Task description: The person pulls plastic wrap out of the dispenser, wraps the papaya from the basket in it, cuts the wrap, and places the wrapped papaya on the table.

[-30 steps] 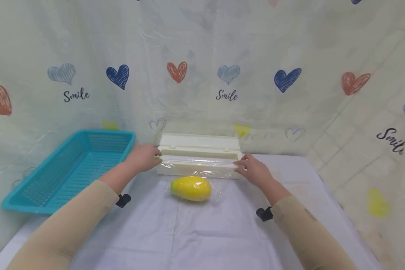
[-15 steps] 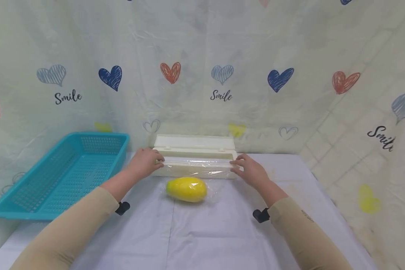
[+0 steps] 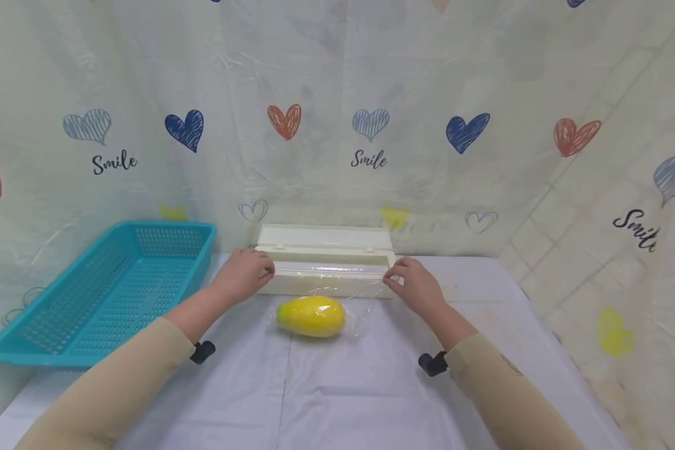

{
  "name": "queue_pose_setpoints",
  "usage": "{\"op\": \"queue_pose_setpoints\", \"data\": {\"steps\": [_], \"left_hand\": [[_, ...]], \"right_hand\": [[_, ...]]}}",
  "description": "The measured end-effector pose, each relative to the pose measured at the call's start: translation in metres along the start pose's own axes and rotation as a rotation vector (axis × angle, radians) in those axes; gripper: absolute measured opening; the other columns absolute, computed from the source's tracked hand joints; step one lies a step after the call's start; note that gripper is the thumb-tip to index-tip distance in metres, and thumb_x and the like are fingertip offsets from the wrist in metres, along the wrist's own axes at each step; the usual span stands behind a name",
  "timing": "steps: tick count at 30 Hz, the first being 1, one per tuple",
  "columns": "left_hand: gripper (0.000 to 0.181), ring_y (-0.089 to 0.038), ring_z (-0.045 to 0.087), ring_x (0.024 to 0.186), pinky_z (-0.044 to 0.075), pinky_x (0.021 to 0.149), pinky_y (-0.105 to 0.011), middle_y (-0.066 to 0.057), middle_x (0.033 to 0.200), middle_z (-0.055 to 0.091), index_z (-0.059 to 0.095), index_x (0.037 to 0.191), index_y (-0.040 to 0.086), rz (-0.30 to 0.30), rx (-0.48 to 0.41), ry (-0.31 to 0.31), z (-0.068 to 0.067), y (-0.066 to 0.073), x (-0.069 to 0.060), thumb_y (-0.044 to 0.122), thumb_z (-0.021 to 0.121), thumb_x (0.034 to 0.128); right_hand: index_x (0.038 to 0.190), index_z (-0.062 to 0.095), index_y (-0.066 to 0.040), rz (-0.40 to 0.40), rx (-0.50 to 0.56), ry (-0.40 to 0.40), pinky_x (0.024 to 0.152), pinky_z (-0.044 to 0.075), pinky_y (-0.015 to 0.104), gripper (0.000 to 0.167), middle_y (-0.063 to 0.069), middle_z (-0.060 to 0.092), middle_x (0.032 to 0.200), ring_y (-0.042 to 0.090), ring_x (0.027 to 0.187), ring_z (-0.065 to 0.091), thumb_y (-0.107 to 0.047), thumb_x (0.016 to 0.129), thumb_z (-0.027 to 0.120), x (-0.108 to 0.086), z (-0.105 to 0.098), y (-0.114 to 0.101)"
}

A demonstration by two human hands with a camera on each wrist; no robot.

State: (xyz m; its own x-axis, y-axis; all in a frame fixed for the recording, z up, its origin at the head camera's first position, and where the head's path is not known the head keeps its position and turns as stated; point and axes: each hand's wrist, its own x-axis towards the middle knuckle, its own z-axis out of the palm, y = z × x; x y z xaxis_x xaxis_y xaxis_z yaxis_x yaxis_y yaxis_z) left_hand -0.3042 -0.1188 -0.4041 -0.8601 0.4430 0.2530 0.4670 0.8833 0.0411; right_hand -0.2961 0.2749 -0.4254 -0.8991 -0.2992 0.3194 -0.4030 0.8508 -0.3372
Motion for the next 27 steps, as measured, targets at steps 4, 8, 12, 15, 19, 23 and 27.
{"op": "queue_pose_setpoints", "data": {"steps": [4, 8, 12, 15, 19, 23, 27], "left_hand": [[0.006, -0.02, 0.058, 0.091, 0.043, 0.084, -0.038, 0.006, 0.09, 0.07, 0.074, 0.089, 0.018, 0.004, -0.032, 0.009, -0.004, 0.001, -0.008, 0.02, 0.069, 0.0923], [0.006, -0.02, 0.059, 0.089, 0.045, 0.086, -0.04, 0.006, 0.089, 0.069, 0.072, 0.089, 0.017, 0.012, -0.052, 0.007, -0.008, 0.002, -0.019, 0.019, 0.068, 0.092], [0.005, -0.019, 0.057, 0.088, 0.044, 0.085, -0.039, 0.006, 0.089, 0.068, 0.071, 0.091, 0.017, 0.019, -0.06, 0.009, -0.011, 0.003, -0.03, 0.02, 0.068, 0.0919], [0.004, -0.018, 0.056, 0.088, 0.044, 0.083, -0.039, 0.007, 0.089, 0.068, 0.071, 0.091, 0.017, 0.028, -0.068, 0.016, -0.014, 0.004, -0.039, 0.019, 0.068, 0.0912], [0.004, -0.017, 0.056, 0.088, 0.043, 0.083, -0.038, 0.008, 0.089, 0.067, 0.071, 0.091, 0.018, 0.015, -0.088, -0.001, -0.018, 0.009, -0.05, 0.019, 0.067, 0.091], [0.004, -0.016, 0.056, 0.088, 0.043, 0.083, -0.037, 0.01, 0.088, 0.066, 0.07, 0.091, 0.018, -0.002, -0.119, -0.011, -0.022, 0.016, -0.059, 0.02, 0.067, 0.0911], [0.003, -0.014, 0.055, 0.087, 0.044, 0.082, -0.034, 0.011, 0.087, 0.065, 0.069, 0.091, 0.019, -0.007, -0.138, -0.009, -0.024, 0.023, -0.067, 0.022, 0.069, 0.0905]], "right_hand": [[0.095, 0.076, -0.013, 0.003, 0.053, -0.02, 0.081, 0.05, 0.046, 0.007, 0.004, 0.062, 0.102, 0.03, 0.098, 0.06, -0.018, 0.09, 0.074, -0.003, -0.004, -0.004], [0.094, 0.075, -0.013, 0.001, 0.098, -0.044, 0.075, 0.049, 0.041, 0.007, 0.002, 0.062, 0.1, 0.028, 0.094, 0.059, -0.019, 0.09, 0.074, -0.009, -0.01, -0.007], [0.093, 0.075, -0.015, 0.006, 0.132, -0.072, 0.07, 0.048, 0.036, 0.01, 0.0, 0.062, 0.101, 0.024, 0.089, 0.057, -0.024, 0.092, 0.073, -0.016, -0.015, -0.01], [0.094, 0.074, -0.017, 0.011, 0.138, -0.094, 0.072, 0.048, 0.034, 0.01, -0.002, 0.061, 0.104, 0.025, 0.091, 0.057, -0.027, 0.092, 0.072, -0.022, -0.018, -0.012], [0.095, 0.074, -0.019, -0.021, 0.139, -0.09, 0.074, 0.05, 0.034, 0.008, -0.003, 0.061, 0.105, 0.024, 0.095, 0.058, -0.026, 0.092, 0.073, -0.03, -0.02, -0.014], [0.094, 0.074, -0.018, -0.085, 0.144, -0.056, 0.073, 0.051, 0.034, 0.004, -0.005, 0.062, 0.103, 0.019, 0.095, 0.058, -0.021, 0.09, 0.075, -0.036, -0.023, -0.015], [0.093, 0.075, -0.019, -0.13, 0.15, -0.045, 0.071, 0.053, 0.034, 0.007, -0.005, 0.062, 0.101, 0.016, 0.094, 0.057, -0.015, 0.088, 0.076, -0.04, -0.025, -0.015]]}}
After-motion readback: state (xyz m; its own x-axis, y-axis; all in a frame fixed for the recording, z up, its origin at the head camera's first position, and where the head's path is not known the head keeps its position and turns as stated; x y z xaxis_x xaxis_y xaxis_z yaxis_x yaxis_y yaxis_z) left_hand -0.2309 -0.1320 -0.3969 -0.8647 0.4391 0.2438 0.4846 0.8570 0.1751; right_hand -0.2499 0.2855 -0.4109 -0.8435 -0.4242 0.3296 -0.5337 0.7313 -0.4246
